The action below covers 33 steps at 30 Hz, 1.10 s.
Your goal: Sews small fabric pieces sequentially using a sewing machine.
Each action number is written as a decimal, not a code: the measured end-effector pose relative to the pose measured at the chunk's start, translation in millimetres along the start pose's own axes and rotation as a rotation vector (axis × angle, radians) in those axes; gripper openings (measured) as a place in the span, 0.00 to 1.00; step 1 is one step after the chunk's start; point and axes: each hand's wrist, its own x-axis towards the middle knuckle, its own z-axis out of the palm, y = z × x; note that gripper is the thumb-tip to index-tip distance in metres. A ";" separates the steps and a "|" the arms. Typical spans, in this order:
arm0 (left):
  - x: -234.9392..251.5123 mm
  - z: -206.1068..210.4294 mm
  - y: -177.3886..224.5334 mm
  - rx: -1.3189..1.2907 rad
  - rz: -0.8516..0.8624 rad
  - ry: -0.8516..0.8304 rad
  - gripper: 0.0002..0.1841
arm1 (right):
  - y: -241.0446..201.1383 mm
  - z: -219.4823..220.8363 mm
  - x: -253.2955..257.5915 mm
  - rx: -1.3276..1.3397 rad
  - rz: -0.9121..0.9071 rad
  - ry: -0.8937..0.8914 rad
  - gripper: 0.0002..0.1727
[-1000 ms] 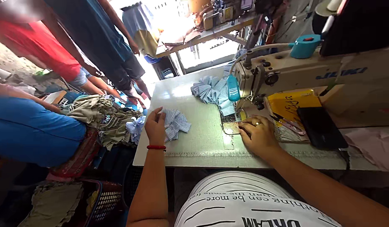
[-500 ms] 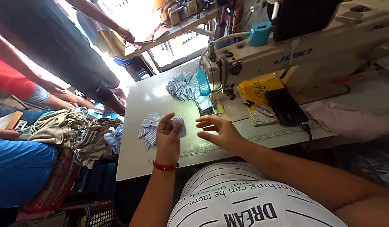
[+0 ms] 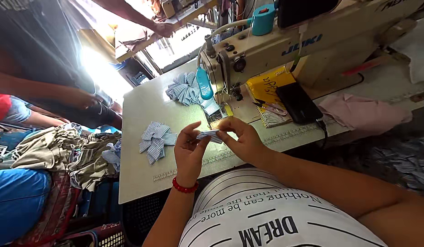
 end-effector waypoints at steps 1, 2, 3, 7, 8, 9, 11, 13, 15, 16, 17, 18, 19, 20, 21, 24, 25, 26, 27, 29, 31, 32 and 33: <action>0.3 0.6 0.0 0.019 0.002 0.005 0.23 | -0.4 0.0 -0.6 0.003 0.003 -0.012 0.08; 0.5 1.3 -0.2 0.021 0.002 0.005 0.23 | -0.8 0.5 -1.0 0.019 0.006 -0.020 0.10; 0.6 1.9 -0.3 0.022 -0.001 -0.001 0.24 | -1.2 1.2 -0.9 0.044 0.013 -0.020 0.11; 0.6 3.9 -1.3 0.024 -0.008 -0.014 0.25 | -5.1 3.5 -0.5 0.169 0.092 0.040 0.04; 0.5 4.2 -1.6 0.034 -0.015 -0.020 0.24 | -4.7 3.9 -1.2 0.175 0.095 0.053 0.04; 0.1 4.4 -1.8 0.047 -0.024 -0.025 0.21 | -3.8 4.0 -1.8 0.167 0.092 0.062 0.04; -0.2 4.8 -0.4 0.087 -0.052 -0.044 0.15 | -1.2 3.8 -2.2 0.120 0.081 0.068 0.04; 0.8 5.5 2.4 0.135 -0.096 -0.064 0.12 | 1.9 1.8 -2.0 0.048 0.052 0.060 0.05; 2.7 5.4 3.6 0.149 -0.140 -0.065 0.10 | 4.4 -0.7 -1.6 -0.043 0.001 0.049 0.05; 3.7 5.7 3.4 0.135 -0.147 -0.052 0.08 | 4.7 -1.6 -1.5 -0.062 -0.003 0.044 0.05; 4.4 6.3 3.1 0.110 -0.148 -0.045 0.06 | 4.5 -2.3 -1.4 -0.047 0.017 0.042 0.05; 4.7 7.3 2.7 0.076 -0.142 -0.039 0.05 | 3.8 -2.9 -1.5 0.003 0.065 0.037 0.06; 4.7 8.6 1.7 0.038 -0.134 -0.031 0.05 | 2.7 -3.5 -1.4 0.069 0.130 0.030 0.07; 4.6 9.7 0.1 0.007 -0.123 -0.021 0.05 | 1.5 -3.8 -1.3 0.138 0.207 0.020 0.07; 4.4 10.7 -1.8 -0.014 -0.110 -0.015 0.06 | 0.5 -4.3 -1.3 0.201 0.276 0.006 0.08; 4.0 13.5 -7.0 -0.018 -0.065 -0.010 0.15 | -2.7 -6.9 -1.7 0.307 0.409 -0.016 0.09; 4.2 14.1 -8.5 0.004 -0.061 -0.007 0.17 | -3.3 -6.6 -1.9 0.288 0.413 0.004 0.08; 4.3 14.7 -9.8 0.036 -0.065 0.000 0.16 | -2.7 -6.2 -2.4 0.253 0.396 0.028 0.07; 4.3 15.4 -11.4 0.072 -0.075 0.008 0.13 | -1.4 -6.0 -2.8 0.204 0.373 0.056 0.06; 4.3 17.5 -15.4 0.141 -0.102 0.029 0.05 | 2.2 -6.5 -3.3 0.102 0.315 0.103 0.06; 5.4 20.1 -17.1 0.158 -0.156 0.028 0.02 | 6.8 -7.1 -3.2 0.039 0.278 0.136 0.06; 5.7 21.8 -18.1 0.159 -0.181 0.026 0.03 | 9.6 -6.7 -3.4 0.015 0.268 0.152 0.06; 6.1 23.7 -19.5 0.160 -0.202 0.029 0.03 | 12.3 -6.7 -3.3 -0.016 0.263 0.165 0.07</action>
